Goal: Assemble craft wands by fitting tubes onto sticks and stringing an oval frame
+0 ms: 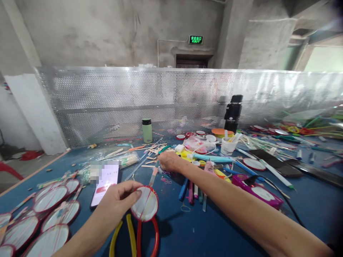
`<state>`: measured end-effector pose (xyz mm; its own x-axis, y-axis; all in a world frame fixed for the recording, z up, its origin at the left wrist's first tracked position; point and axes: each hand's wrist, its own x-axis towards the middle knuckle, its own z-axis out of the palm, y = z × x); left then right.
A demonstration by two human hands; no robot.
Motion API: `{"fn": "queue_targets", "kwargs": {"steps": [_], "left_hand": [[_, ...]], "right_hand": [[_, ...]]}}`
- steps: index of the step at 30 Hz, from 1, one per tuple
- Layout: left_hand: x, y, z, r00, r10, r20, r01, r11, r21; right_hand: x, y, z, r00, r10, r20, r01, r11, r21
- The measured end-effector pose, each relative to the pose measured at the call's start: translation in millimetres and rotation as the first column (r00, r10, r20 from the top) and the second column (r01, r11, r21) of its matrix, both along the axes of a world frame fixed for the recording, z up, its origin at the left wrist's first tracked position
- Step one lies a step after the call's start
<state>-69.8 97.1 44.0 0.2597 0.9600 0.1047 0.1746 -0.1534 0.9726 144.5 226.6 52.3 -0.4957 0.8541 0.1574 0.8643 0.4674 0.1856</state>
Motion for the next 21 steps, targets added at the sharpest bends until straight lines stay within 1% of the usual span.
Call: {"fn": "queue_targets", "kwargs": {"steps": [2, 4, 6, 8, 11, 12, 13, 15, 16, 17, 18, 21], "left_hand": [[-0.2, 0.8, -0.7, 1.0, -0.005, 0.002, 0.005, 1.0, 0.0], [-0.1, 1.4, -2.0, 1.0, 0.001, 0.013, -0.001, 1.0, 0.003], [-0.1, 2.0, -3.3, 1.0, 0.001, 0.025, -0.001, 1.0, 0.001], [-0.6, 2.7, -4.3, 0.999, 0.003, 0.039, -0.003, 1.0, -0.005], [-2.4, 4.7, -5.6, 0.999, -0.025, 0.042, 0.026, 0.999, -0.024], [-2.9, 5.5, -6.0, 0.998, -0.043, 0.038, 0.044, 0.999, -0.027], [-3.4, 6.4, -6.2, 0.998, -0.058, 0.033, 0.059, 0.998, -0.025], [-3.4, 7.3, -5.9, 0.996, -0.083, 0.019, 0.083, 0.996, -0.017], [-2.9, 7.2, -5.2, 0.996, -0.09, 0.01, 0.09, 0.996, -0.011], [-2.1, 6.6, -4.1, 0.995, -0.096, -0.003, 0.096, 0.995, -0.008], [-1.1, 5.5, -2.7, 0.995, -0.102, -0.018, 0.102, 0.995, -0.008], [1.8, 0.6, 2.1, 0.991, -0.126, -0.055, 0.125, 0.992, -0.024]], "right_hand": [[5.0, -1.0, 7.8, 0.991, 0.024, -0.129, -0.022, 1.0, 0.014], [11.5, -3.8, 16.1, 0.959, 0.045, -0.279, -0.037, 0.999, 0.034], [19.0, -9.6, 22.9, 0.904, 0.042, -0.425, -0.032, 0.999, 0.031], [26.9, -19.3, 27.3, 0.834, 0.027, -0.552, -0.031, 1.0, 0.003], [36.7, -39.8, 30.6, 0.732, 0.02, -0.681, -0.062, 0.997, -0.037], [38.8, -47.3, 31.2, 0.685, 0.024, -0.729, -0.089, 0.995, -0.051], [40.0, -54.6, 31.8, 0.617, 0.027, -0.786, -0.13, 0.989, -0.069], [39.9, -67.7, 32.9, 0.427, 0.0, -0.904, -0.247, 0.962, -0.117], [38.7, -73.1, 33.6, 0.349, -0.026, -0.937, -0.294, 0.946, -0.136], [37.0, -77.5, 34.5, 0.294, -0.051, -0.954, -0.327, 0.933, -0.151], [35.1, -81.1, 35.5, 0.273, -0.067, -0.96, -0.34, 0.927, -0.161], [29.9, -88.3, 39.1, 0.247, -0.07, -0.966, -0.363, 0.918, -0.16]]}}
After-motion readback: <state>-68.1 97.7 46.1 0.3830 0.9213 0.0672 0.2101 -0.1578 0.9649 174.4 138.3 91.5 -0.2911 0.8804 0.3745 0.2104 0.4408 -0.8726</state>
